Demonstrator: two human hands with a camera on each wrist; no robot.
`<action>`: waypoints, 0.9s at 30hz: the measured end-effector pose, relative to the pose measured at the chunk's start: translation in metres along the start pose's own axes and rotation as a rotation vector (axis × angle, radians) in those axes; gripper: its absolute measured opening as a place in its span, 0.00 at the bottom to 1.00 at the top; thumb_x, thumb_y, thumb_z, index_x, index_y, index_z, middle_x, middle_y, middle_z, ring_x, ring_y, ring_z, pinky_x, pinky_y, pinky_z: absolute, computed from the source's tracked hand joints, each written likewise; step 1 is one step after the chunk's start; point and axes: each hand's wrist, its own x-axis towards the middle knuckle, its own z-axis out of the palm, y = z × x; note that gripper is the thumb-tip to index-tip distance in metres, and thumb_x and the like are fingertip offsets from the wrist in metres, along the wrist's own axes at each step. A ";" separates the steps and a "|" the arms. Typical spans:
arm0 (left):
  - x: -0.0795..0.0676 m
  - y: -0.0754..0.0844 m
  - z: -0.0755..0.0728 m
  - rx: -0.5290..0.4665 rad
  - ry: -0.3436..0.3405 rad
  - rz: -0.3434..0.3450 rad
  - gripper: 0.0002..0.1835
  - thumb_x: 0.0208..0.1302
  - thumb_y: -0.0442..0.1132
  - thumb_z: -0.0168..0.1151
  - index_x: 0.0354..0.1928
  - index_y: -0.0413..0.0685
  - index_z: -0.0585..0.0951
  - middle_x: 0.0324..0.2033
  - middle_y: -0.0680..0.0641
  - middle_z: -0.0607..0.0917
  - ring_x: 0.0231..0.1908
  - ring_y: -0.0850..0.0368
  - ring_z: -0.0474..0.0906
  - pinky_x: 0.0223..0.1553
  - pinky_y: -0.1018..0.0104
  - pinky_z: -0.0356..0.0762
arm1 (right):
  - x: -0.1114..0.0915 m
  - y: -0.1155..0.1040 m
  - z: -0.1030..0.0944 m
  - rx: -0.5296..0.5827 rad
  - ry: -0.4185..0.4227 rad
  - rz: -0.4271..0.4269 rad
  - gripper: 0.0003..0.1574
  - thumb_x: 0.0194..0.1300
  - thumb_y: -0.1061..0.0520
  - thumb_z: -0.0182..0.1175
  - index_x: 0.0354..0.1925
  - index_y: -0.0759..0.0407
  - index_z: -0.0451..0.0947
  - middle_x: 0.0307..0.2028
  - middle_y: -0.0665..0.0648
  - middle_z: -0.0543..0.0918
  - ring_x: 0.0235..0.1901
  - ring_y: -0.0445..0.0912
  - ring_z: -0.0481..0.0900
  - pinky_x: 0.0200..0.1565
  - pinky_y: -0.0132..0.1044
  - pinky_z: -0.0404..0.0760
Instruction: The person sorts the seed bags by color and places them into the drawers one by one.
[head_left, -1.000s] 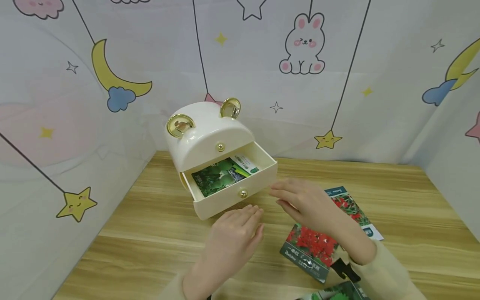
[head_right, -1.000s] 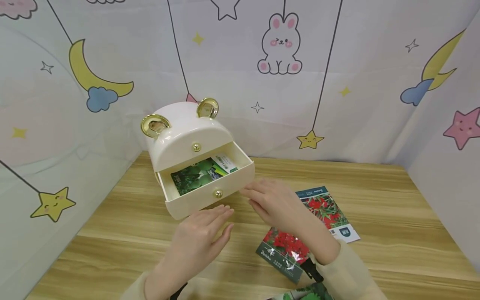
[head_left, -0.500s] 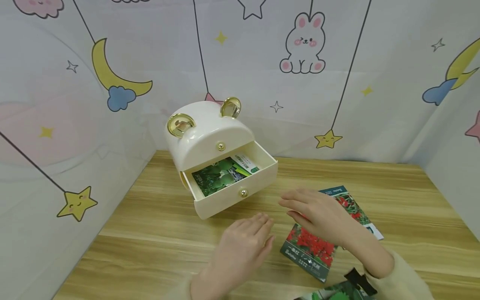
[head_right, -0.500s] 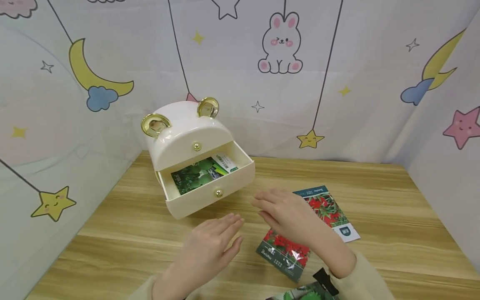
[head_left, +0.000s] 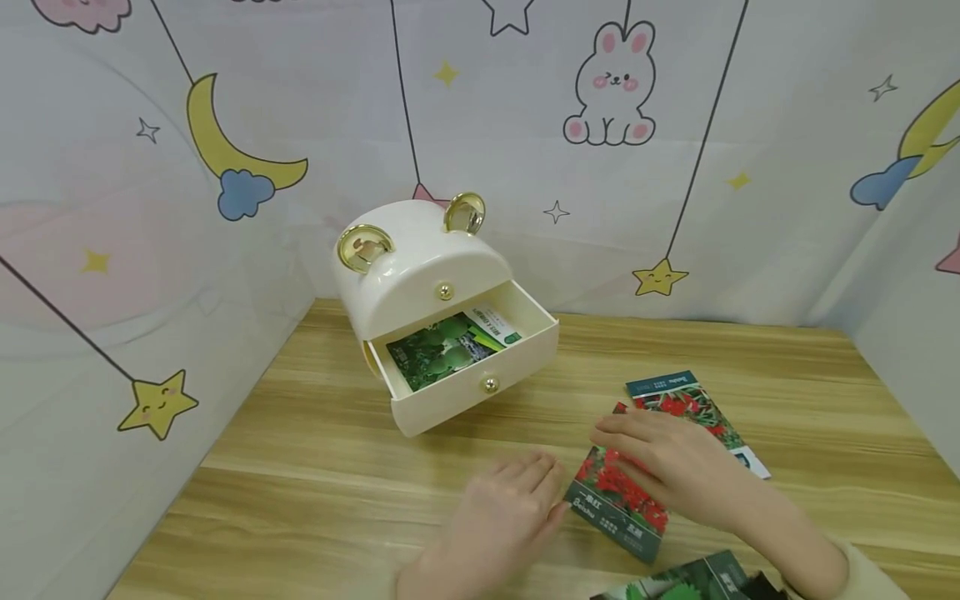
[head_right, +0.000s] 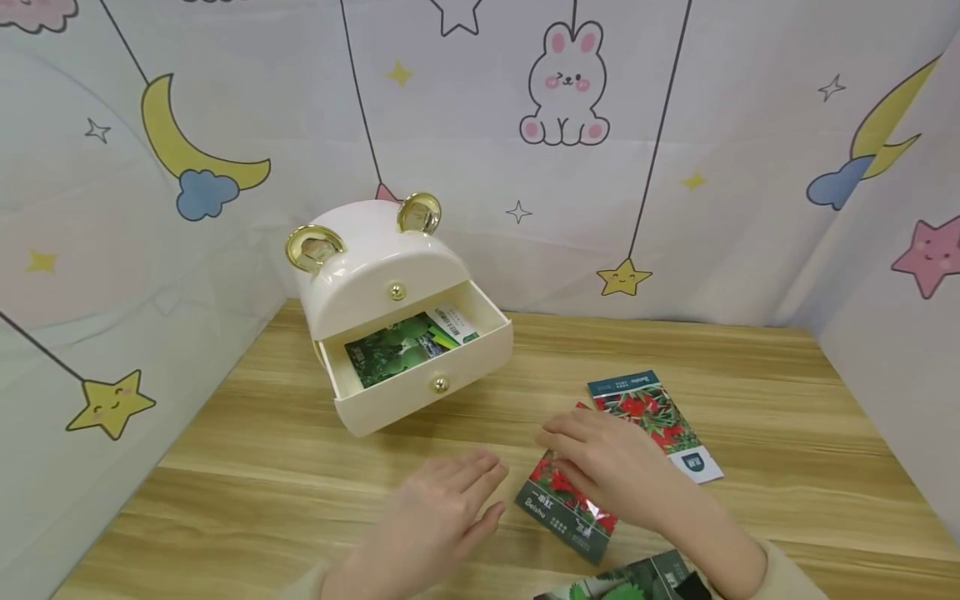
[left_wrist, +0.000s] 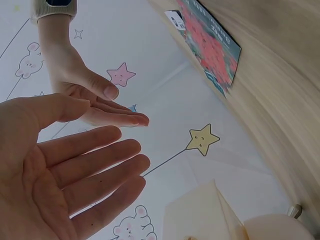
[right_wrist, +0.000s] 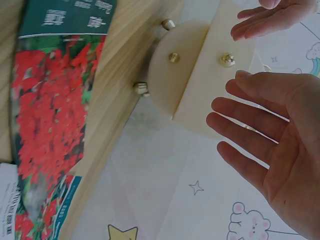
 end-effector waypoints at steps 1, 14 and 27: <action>0.000 0.002 0.000 -0.002 -0.019 0.006 0.18 0.56 0.53 0.59 0.45 0.51 0.82 0.42 0.54 0.86 0.44 0.62 0.82 0.41 0.70 0.80 | -0.003 0.000 0.000 0.001 -0.010 0.002 0.26 0.47 0.55 0.68 0.48 0.49 0.79 0.49 0.49 0.82 0.49 0.45 0.80 0.45 0.40 0.81; -0.002 0.018 0.008 -0.063 -0.154 0.126 0.20 0.61 0.54 0.53 0.49 0.51 0.80 0.46 0.54 0.84 0.47 0.63 0.81 0.44 0.70 0.80 | -0.038 -0.008 0.003 -0.002 -0.016 -0.055 0.24 0.51 0.50 0.66 0.49 0.44 0.77 0.47 0.43 0.81 0.46 0.42 0.80 0.43 0.40 0.82; -0.006 0.034 0.018 0.021 -0.330 0.253 0.24 0.64 0.59 0.47 0.52 0.55 0.77 0.49 0.56 0.82 0.49 0.64 0.78 0.44 0.73 0.79 | -0.072 -0.012 0.020 0.066 -0.065 -0.077 0.24 0.52 0.46 0.65 0.49 0.45 0.77 0.46 0.43 0.81 0.43 0.40 0.80 0.39 0.35 0.81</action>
